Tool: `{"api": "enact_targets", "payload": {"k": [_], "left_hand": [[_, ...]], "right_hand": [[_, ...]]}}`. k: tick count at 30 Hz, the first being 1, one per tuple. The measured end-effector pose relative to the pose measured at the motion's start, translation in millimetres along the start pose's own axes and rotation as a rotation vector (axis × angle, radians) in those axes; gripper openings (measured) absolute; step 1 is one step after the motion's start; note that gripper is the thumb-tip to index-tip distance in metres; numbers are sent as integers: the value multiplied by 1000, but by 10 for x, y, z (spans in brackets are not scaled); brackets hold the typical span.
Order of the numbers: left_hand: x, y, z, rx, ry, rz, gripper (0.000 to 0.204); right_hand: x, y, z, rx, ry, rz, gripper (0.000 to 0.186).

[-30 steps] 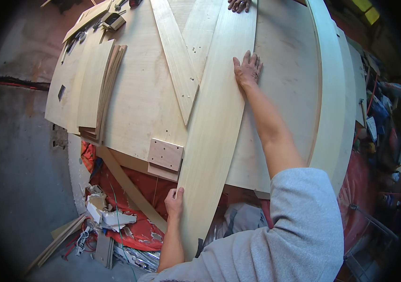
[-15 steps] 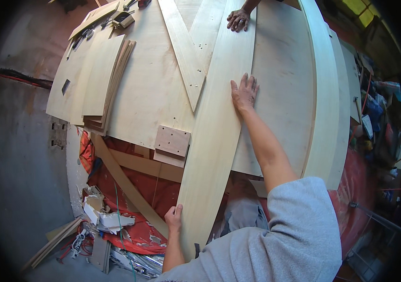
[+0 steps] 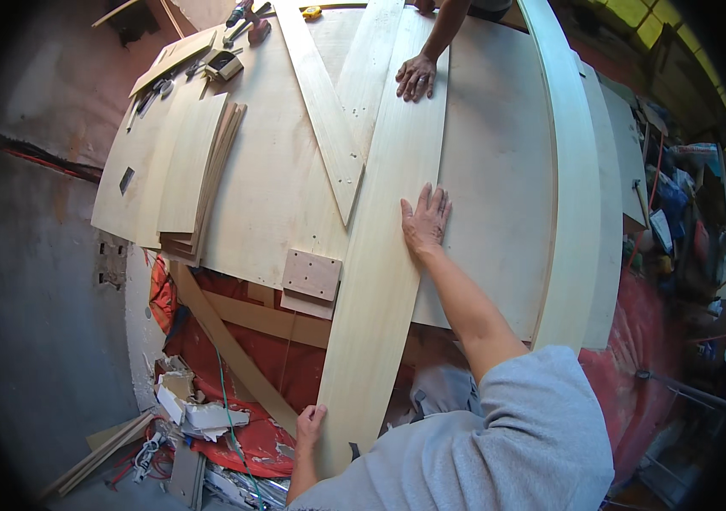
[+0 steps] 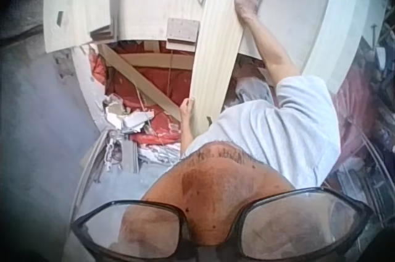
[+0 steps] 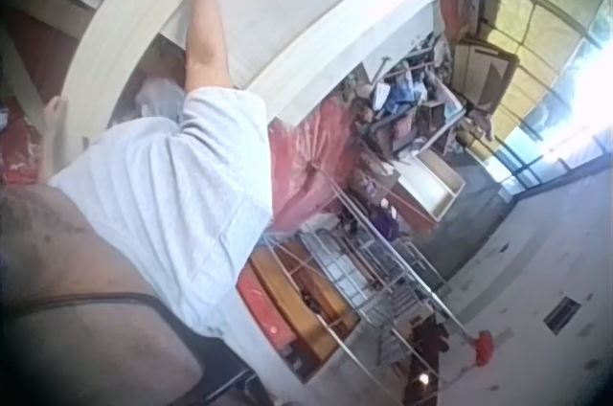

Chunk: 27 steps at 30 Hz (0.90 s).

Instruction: The person positions wooden boards on a large panel on a workbench, handling long slats and smaller rectangular pieces by hand.

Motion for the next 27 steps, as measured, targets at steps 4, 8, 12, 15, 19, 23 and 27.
{"api": "enact_targets", "payload": {"k": [4, 8, 12, 15, 19, 23, 27], "left_hand": [[39, -934, 207, -45, 164, 105, 60], [240, -1520, 707, 32, 120, 133, 59], [355, -2015, 972, 78, -18, 141, 59], [458, -2313, 1088, 97, -2, 150, 62], [582, -2293, 1022, -52, 49, 158, 65], [501, -2072, 964, -26, -38, 143, 70], [451, -1714, 854, -42, -24, 81, 71]], "right_hand": [[11, -74, 633, -10, 46, -14, 79], [129, -168, 1963, 2, 19, -38, 74], [242, -287, 3138, 21, -6, -124, 76], [352, -227, 3476, 59, 18, -86, 78], [380, -260, 3444, 64, 26, -14, 80], [351, -212, 3262, 71, 60, -47, 81], [305, -154, 2878, 81, 77, -68, 80]]}}
Point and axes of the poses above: each hand's wrist, its own z-axis towards the middle knuckle, its own x-axis out of the palm, y = z × x, the point moved 8 cm from there along z, towards the middle knuckle, and after that the axes turned 2 degrees about z, right-handed, at the moved point
